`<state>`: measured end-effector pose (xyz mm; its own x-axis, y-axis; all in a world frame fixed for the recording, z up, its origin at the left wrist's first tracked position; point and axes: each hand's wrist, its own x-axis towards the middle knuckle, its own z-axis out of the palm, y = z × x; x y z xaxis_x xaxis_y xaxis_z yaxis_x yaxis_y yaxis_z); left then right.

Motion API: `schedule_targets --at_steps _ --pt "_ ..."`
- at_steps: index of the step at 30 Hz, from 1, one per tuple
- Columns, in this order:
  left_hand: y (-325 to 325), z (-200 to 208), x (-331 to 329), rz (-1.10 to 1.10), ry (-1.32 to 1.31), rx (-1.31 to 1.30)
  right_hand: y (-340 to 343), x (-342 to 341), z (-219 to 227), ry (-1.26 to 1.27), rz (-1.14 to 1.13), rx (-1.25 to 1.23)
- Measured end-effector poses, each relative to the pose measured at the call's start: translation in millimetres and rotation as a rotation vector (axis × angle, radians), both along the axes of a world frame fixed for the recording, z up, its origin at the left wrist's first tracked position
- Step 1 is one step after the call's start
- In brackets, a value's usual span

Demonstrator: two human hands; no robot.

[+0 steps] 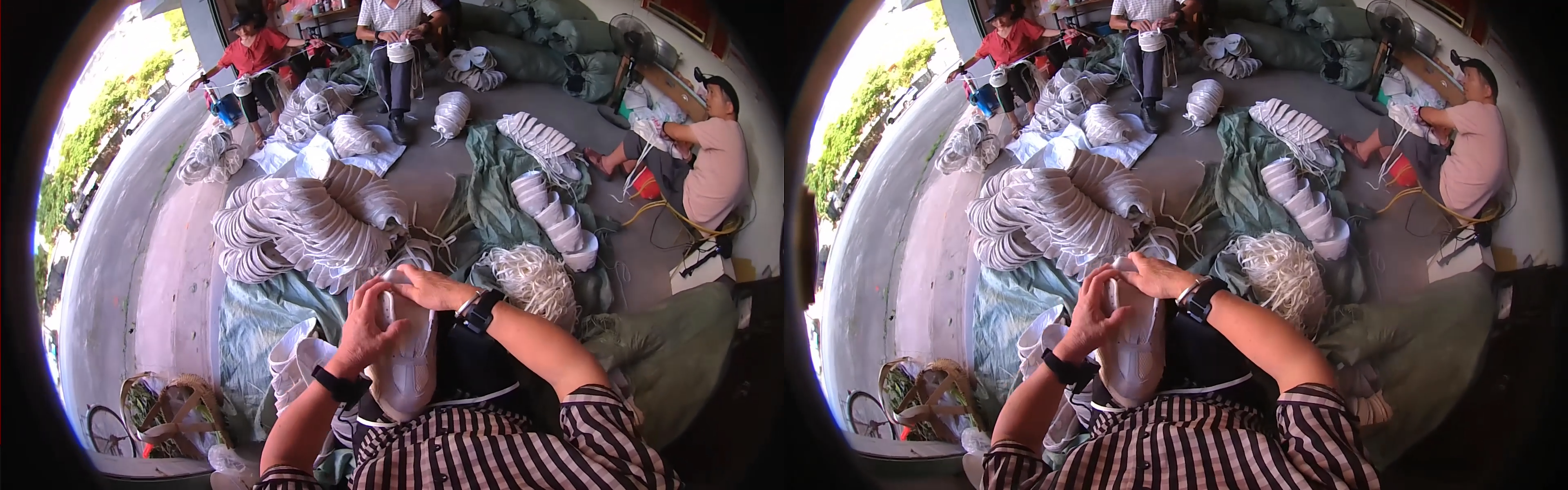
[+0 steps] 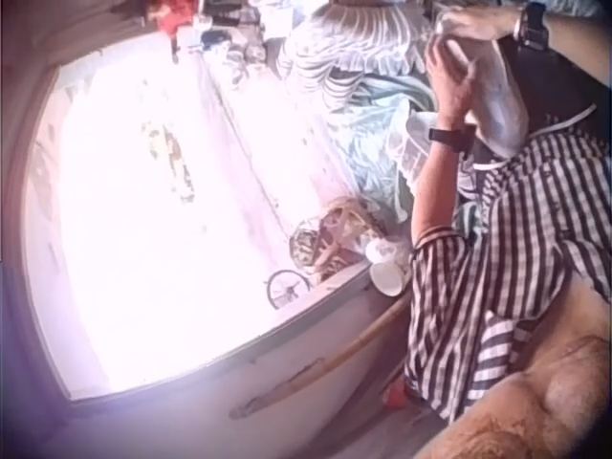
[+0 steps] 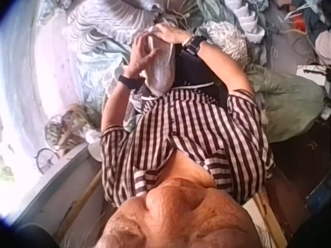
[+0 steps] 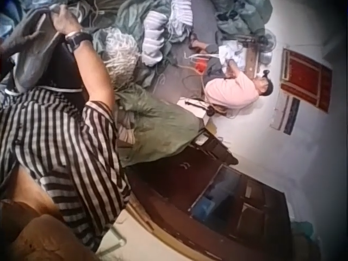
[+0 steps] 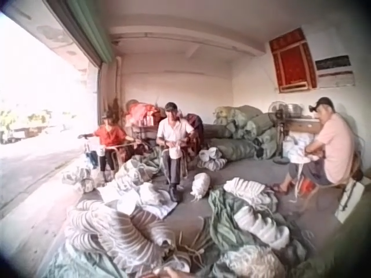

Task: Lacing a white athletic shoe by hand.

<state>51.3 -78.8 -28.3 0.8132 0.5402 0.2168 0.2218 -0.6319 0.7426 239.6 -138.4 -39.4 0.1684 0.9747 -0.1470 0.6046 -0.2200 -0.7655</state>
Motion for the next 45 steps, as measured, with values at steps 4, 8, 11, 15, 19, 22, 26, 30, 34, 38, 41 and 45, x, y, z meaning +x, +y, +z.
schedule_targets --at_steps 4,8,11,15,19,22,26,30,34,38,41,45 --pt "-15.6 2.9 -9.4 0.045 0.026 0.018 -7.7 -2.2 6.0 -0.167 0.103 -0.054" --pt "-19.0 0.0 -1.7 0.051 0.025 0.053 -12.6 5.8 -5.1 -0.077 0.071 0.06" --pt "-14.5 -9.0 -3.8 0.029 -0.022 0.033 -13.4 -2.1 -22.5 0.011 -0.123 0.212" --pt "-1.9 -18.5 -5.6 -0.072 -0.172 -0.322 -30.5 -11.3 -30.3 0.117 -0.347 0.492" --pt "1.7 -26.6 -5.2 -0.114 -0.157 -0.292 -79.4 -19.9 -9.6 -0.119 -0.085 0.653" --pt "-7.7 -32.7 -0.5 -0.068 -0.164 -0.126 -103.1 -34.6 6.3 -0.348 0.033 0.529" --pt "-10.9 -22.6 9.2 0.057 -0.084 -0.321 -125.1 -51.3 29.3 -0.301 0.332 0.377" --pt "-20.1 -18.1 2.6 0.015 0.067 0.027 -135.9 -41.7 60.1 0.496 0.667 0.134" --pt "-17.5 -24.6 -5.2 -0.014 0.046 0.029 -124.4 -26.5 37.6 -0.053 0.135 0.354" --pt "-32.5 -22.7 -10.8 -0.026 0.097 0.103 -110.6 -16.4 15.3 -0.412 0.046 0.38" --pt "-47.5 -23.0 -19.9 -0.045 0.107 0.106 -99.8 -11.3 2.4 -0.391 0.078 0.359" --pt "-61.9 -29.1 -33.4 0.0 0.129 0.138 -89.4 -8.3 0.4 -0.288 0.083 0.392"
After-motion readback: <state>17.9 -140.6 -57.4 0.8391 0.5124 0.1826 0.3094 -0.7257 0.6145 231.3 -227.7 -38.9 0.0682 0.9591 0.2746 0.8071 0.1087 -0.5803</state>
